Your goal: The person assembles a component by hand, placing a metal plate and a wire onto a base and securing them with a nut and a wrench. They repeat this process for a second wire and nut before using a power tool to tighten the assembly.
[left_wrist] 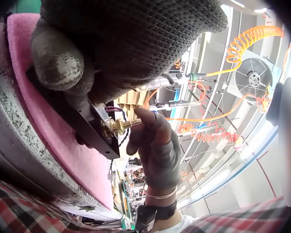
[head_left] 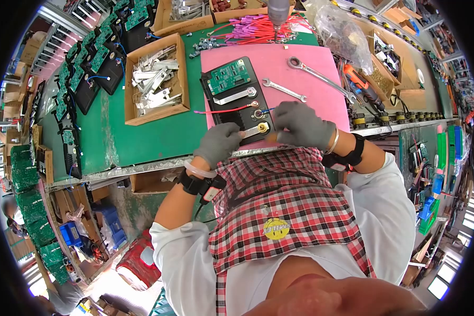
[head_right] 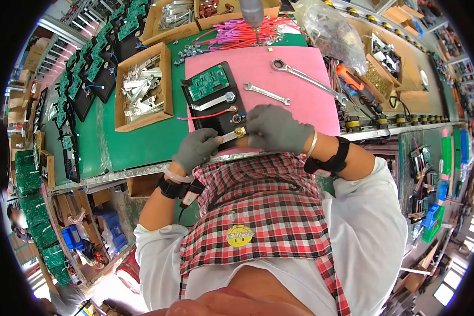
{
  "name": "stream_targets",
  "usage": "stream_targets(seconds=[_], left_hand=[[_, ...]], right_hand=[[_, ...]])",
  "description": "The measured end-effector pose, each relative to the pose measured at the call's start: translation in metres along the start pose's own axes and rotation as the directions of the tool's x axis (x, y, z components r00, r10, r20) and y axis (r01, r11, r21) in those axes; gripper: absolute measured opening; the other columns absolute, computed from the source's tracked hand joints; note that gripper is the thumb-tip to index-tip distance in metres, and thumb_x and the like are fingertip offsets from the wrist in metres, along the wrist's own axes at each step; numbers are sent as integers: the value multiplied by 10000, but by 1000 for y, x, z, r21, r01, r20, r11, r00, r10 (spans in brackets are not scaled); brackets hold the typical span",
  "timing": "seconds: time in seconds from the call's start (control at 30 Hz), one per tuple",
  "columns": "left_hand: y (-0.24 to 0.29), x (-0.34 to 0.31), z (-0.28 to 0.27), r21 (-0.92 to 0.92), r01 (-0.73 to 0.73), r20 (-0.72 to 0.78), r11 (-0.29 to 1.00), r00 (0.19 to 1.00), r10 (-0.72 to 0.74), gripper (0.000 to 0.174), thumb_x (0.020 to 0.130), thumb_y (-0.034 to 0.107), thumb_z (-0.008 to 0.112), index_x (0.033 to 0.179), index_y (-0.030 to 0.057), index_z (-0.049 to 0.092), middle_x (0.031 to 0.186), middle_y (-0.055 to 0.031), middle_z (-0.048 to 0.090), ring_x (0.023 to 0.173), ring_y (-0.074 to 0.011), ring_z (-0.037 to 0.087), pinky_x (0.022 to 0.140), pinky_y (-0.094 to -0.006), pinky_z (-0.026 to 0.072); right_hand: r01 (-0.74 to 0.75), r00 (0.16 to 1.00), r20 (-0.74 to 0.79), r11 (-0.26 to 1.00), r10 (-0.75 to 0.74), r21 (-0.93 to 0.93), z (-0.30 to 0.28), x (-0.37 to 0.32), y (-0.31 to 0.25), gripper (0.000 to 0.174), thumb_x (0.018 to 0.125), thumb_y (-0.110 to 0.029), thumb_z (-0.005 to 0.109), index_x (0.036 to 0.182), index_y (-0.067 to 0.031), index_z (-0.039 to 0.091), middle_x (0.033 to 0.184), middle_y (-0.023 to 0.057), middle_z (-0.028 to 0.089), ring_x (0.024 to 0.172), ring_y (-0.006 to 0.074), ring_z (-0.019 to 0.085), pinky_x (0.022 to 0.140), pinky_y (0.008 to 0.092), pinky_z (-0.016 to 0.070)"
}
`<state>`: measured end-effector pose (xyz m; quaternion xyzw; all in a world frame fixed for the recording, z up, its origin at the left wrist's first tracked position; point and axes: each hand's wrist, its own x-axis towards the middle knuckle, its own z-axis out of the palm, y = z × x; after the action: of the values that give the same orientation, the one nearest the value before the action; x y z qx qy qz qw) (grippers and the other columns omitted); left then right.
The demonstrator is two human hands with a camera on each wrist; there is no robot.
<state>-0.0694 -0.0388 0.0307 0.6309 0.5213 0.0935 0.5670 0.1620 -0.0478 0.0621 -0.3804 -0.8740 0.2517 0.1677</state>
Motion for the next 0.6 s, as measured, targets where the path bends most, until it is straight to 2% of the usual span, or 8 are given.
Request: stream_targets(seconds=[0.03,0.1,0.13,0.27,0.33,0.43,0.53,0.6], left_hand=[[-4,1,1,37,-46,-21,998,999,47,260,826,262,526,733,21,555,571,-43,531,431,-123,467,402,-276,362],[-11,6,2,118,-142,-50,983,988,149,249,829,255,527,740,25,558,569,-37,527,430,-115,463,398,-269,359],[-11,6,2,72,-93,-34,993,995,95,243,828,251,529,744,25,560,568,-36,525,429,-114,464,397,-268,358],[-5,2,2,4,4,-8,1000,1000,-4,230,825,246,538,756,28,567,563,-30,519,425,-112,463,392,-264,357],[-7,3,1,43,-34,-7,998,999,35,234,826,249,538,756,28,567,564,-32,522,423,-113,463,391,-266,358],[-1,0,1,14,15,-12,1000,1000,-15,246,829,261,535,761,28,571,570,-33,528,428,-115,463,400,-269,363],[-6,1,1,74,-34,-10,997,999,35,257,834,275,531,773,29,575,575,-33,534,447,-114,472,415,-266,370],[1,-1,0,68,0,-4,998,1000,0,273,827,270,525,801,6,591,608,-91,550,514,-190,514,492,-325,406]], right_hand=[[-195,976,79,977,201,-82,-8,1,-2,281,705,-332,678,800,-78,605,806,76,552,803,257,546,697,358,460],[22,991,-123,969,-54,-246,3,3,-2,260,700,-312,680,769,-74,600,782,71,553,797,250,546,702,370,455],[111,959,-210,932,-191,-344,10,2,-1,251,697,-302,681,754,-73,598,771,68,554,794,246,546,705,375,452],[18,992,-128,1000,-17,3,-13,0,27,190,710,-272,665,720,-93,603,706,28,556,759,224,552,666,368,443],[-190,959,-239,970,150,-153,-34,12,69,150,717,-235,648,799,-110,651,781,42,611,700,214,559,658,338,449],[-481,839,-373,861,397,-164,-56,32,133,217,746,-186,584,935,-103,651,869,100,627,852,285,593,763,360,463],[-388,910,-281,861,304,-329,-55,53,181,242,758,-182,570,979,-120,645,930,114,625,856,289,596,765,367,464],[-453,892,-232,779,389,-434,-51,69,176,231,766,-165,563,979,-123,643,930,129,621,853,289,597,764,371,466]])
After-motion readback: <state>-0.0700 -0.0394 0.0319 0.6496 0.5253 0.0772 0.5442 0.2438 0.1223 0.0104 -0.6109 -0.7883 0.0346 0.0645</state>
